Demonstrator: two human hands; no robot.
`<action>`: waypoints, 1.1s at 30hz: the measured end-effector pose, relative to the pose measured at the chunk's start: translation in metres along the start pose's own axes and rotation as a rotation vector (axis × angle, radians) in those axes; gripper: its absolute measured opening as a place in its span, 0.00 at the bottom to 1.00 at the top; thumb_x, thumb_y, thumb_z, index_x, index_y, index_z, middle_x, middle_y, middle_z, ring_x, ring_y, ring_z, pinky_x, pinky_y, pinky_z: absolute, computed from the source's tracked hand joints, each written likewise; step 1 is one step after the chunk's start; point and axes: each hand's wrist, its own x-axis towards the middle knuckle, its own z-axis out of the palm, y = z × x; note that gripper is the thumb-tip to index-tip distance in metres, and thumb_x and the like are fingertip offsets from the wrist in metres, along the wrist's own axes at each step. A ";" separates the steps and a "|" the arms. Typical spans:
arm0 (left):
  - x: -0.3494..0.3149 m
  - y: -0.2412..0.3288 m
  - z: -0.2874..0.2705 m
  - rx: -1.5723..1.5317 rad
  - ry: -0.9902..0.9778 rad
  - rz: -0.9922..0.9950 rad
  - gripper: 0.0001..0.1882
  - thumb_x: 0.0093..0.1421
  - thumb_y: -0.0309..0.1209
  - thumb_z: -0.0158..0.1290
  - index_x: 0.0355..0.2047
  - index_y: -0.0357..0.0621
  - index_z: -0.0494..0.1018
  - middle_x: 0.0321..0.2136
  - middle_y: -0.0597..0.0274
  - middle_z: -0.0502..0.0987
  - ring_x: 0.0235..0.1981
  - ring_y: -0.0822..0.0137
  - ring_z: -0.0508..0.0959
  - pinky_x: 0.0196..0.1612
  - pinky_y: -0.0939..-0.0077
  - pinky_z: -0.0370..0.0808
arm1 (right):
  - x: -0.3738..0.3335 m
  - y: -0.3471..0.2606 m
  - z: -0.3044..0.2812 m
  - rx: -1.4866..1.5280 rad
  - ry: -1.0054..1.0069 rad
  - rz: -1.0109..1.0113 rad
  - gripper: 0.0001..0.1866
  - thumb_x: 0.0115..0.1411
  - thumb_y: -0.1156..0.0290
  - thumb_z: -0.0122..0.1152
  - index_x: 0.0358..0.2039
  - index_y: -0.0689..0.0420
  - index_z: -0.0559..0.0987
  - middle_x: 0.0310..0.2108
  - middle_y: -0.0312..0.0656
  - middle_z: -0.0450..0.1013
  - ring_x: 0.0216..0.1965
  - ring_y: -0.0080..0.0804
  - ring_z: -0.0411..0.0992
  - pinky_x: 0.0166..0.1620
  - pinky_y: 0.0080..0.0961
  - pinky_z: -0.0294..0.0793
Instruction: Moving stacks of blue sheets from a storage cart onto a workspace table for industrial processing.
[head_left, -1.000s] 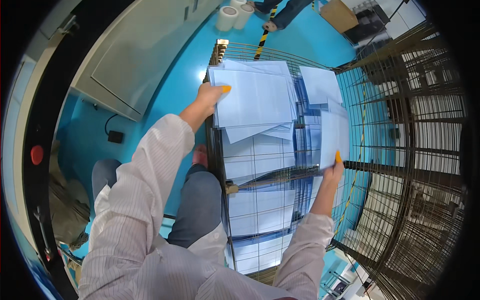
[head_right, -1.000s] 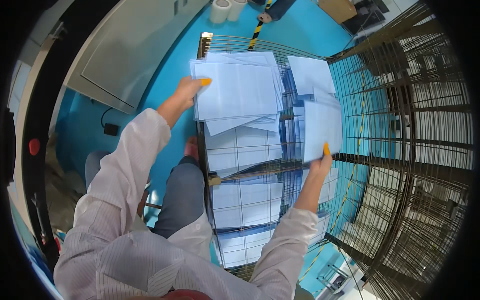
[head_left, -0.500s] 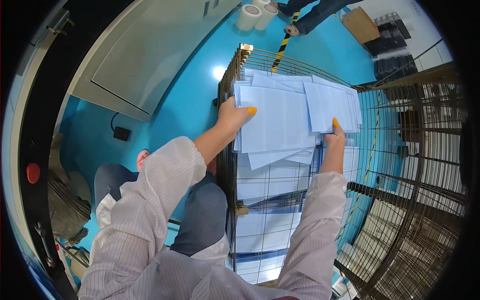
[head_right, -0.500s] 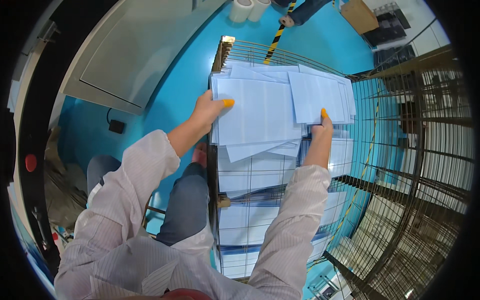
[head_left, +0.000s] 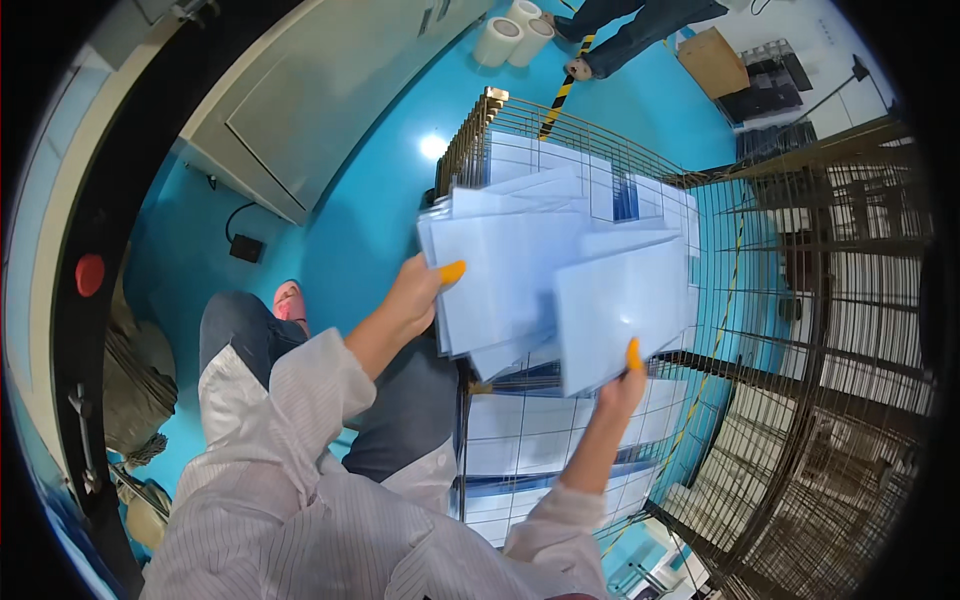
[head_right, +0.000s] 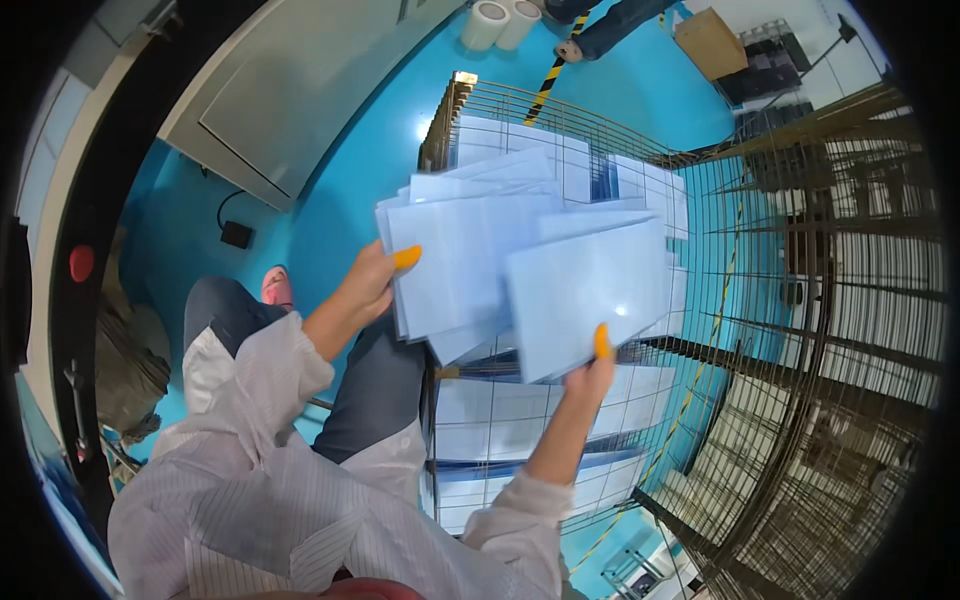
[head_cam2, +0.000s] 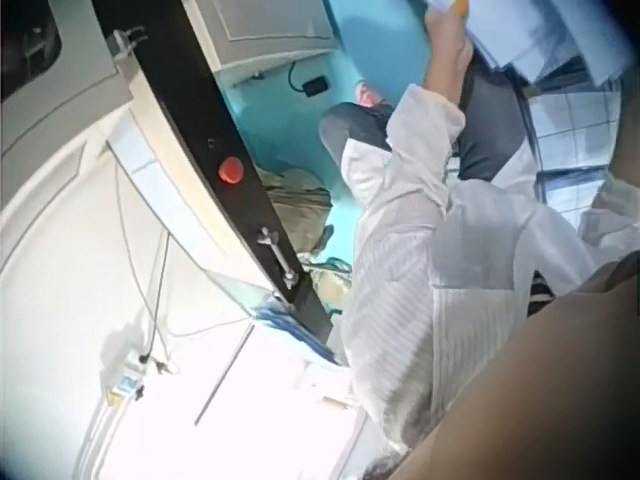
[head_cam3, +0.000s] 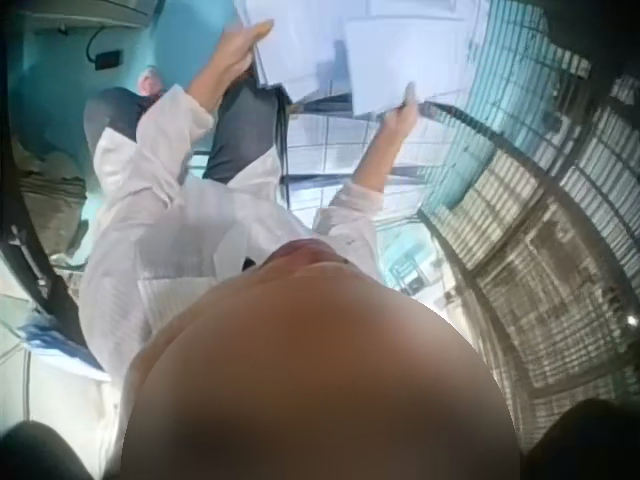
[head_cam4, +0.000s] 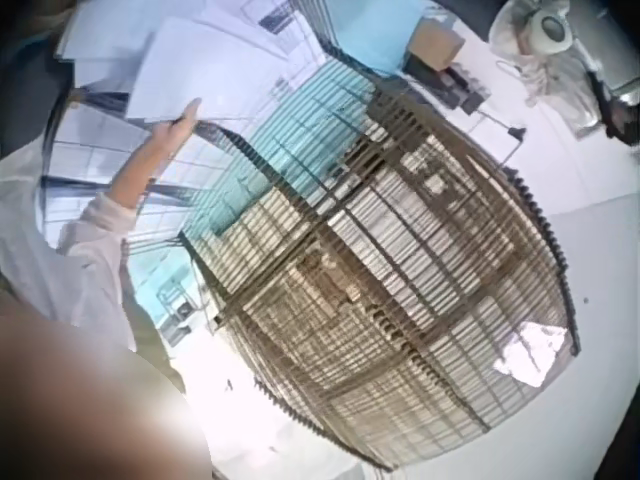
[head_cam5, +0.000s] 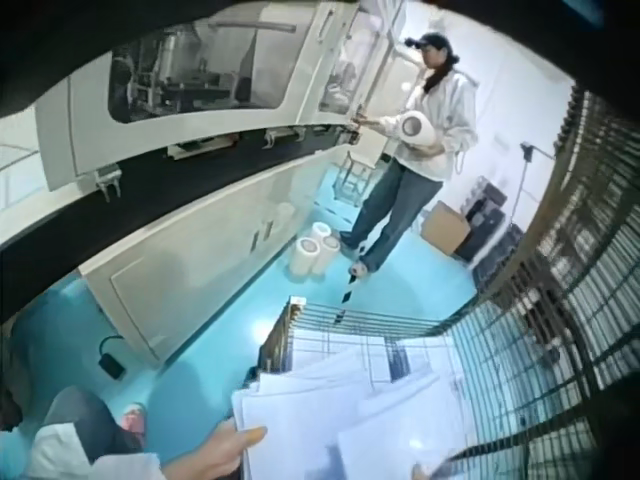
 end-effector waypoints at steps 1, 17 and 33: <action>-0.014 -0.004 -0.008 -0.037 0.013 -0.007 0.17 0.55 0.21 0.47 0.46 0.33 0.64 0.41 0.53 0.71 0.41 0.63 0.73 0.45 0.69 0.71 | -0.025 0.021 -0.002 -0.016 -0.007 -0.001 0.22 0.55 0.76 0.54 0.51 0.64 0.63 0.48 0.49 0.65 0.49 0.42 0.65 0.53 0.40 0.65; -0.074 -0.034 -0.063 -0.102 -0.007 -0.256 0.23 0.51 0.28 0.56 0.46 0.34 0.65 0.40 0.51 0.72 0.38 0.58 0.75 0.40 0.62 0.74 | -0.130 0.128 0.040 -1.003 -0.306 0.566 0.14 0.59 0.68 0.43 0.32 0.68 0.72 0.23 0.47 0.73 0.18 0.36 0.72 0.24 0.29 0.77; -0.080 0.015 -0.081 0.054 -0.081 -0.096 0.24 0.53 0.24 0.52 0.50 0.36 0.62 0.45 0.54 0.70 0.44 0.58 0.72 0.47 0.61 0.70 | -0.243 0.161 -0.053 -1.487 0.090 -0.278 0.17 0.54 0.77 0.48 0.46 0.59 0.65 0.41 0.52 0.67 0.41 0.51 0.68 0.41 0.37 0.68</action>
